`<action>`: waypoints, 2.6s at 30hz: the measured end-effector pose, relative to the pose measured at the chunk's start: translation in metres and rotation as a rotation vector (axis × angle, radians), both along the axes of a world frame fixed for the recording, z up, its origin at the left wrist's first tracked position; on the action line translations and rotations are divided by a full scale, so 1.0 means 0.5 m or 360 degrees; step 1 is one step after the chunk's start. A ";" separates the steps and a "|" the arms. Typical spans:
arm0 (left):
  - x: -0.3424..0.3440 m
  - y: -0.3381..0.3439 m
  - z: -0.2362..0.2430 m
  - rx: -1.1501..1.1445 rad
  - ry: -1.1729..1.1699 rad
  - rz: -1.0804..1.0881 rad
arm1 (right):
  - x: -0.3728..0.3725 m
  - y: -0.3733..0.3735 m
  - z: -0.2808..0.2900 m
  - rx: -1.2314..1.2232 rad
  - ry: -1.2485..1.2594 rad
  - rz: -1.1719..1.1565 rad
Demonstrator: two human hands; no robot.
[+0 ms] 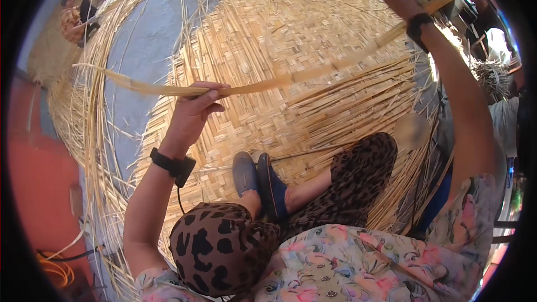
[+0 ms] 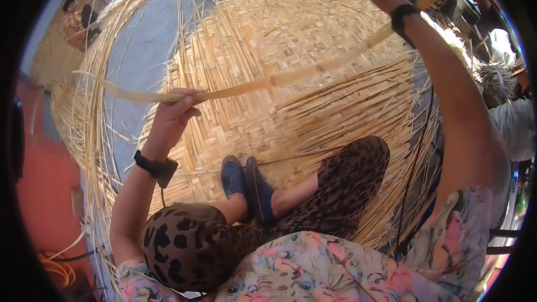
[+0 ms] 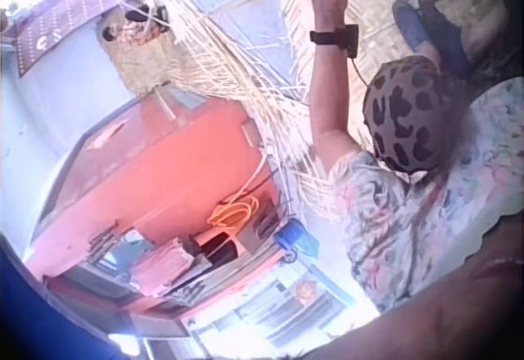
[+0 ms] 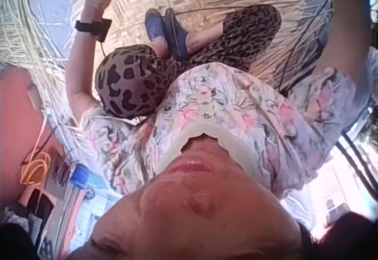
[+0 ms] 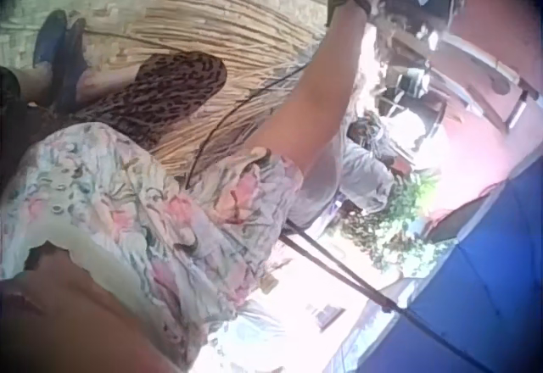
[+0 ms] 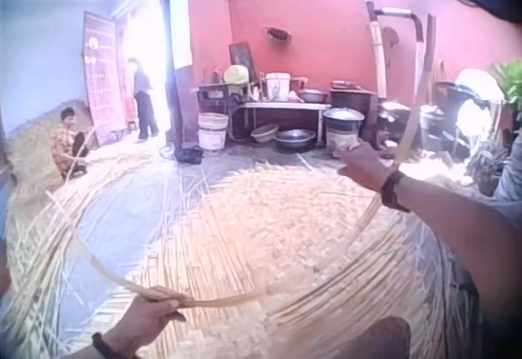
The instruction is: The recorder is weaving bamboo strips into a large circular mat, using a small tool to guide and tighten the weave.
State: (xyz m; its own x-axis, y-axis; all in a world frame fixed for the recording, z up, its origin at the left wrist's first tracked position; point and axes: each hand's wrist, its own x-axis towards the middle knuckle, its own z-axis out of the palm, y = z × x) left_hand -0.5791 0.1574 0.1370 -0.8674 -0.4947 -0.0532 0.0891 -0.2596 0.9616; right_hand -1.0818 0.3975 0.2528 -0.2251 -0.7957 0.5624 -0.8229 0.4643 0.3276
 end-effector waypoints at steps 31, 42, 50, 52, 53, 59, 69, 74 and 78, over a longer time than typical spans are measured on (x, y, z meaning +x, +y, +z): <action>-0.370 -0.117 -0.538 0.0224 -0.0620 -0.0058 | 0.277 -0.250 -0.808 -0.0952 -0.3022 -0.0018; -0.330 -0.095 -0.486 -0.0542 -0.1155 -0.0260 | 0.298 -0.262 -0.928 -0.0743 -0.2866 -0.0128; -0.275 -0.084 -0.568 -0.0171 -0.0743 0.0026 | 0.284 -0.288 -0.903 -0.0006 -0.2747 -0.0294; -0.263 -0.067 -0.568 -0.0115 -0.0710 0.0027 | 0.307 -0.264 -0.901 -0.0076 -0.2914 -0.0291; -0.262 -0.070 -0.559 -0.0079 -0.0656 0.0012 | 0.316 -0.259 -0.882 -0.0177 -0.3063 -0.0292; -0.285 -0.071 -0.538 0.0148 -0.0648 -0.0138 | 0.326 -0.239 -0.846 -0.0497 -0.3253 -0.0224; -0.355 -0.187 -0.515 0.1344 -0.0247 -0.0210 | 0.340 -0.298 -0.802 -0.0451 -0.2539 -0.0172; -0.373 -0.197 -0.513 0.1317 -0.0297 -0.0406 | 0.256 -0.351 -0.697 0.1132 -0.2975 0.0323; -0.305 -0.216 -0.496 -0.0581 -0.1016 0.0675 | 0.262 -0.377 -0.681 0.1392 -0.2733 0.0312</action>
State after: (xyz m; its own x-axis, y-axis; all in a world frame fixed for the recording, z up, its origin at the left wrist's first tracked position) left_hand -0.7315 0.0494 -0.1111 -0.4623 -0.8527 -0.2433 -0.4797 0.0097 0.8774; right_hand -0.9509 0.2089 -0.0876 0.0956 -0.7687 -0.6324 -0.4804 0.5208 -0.7057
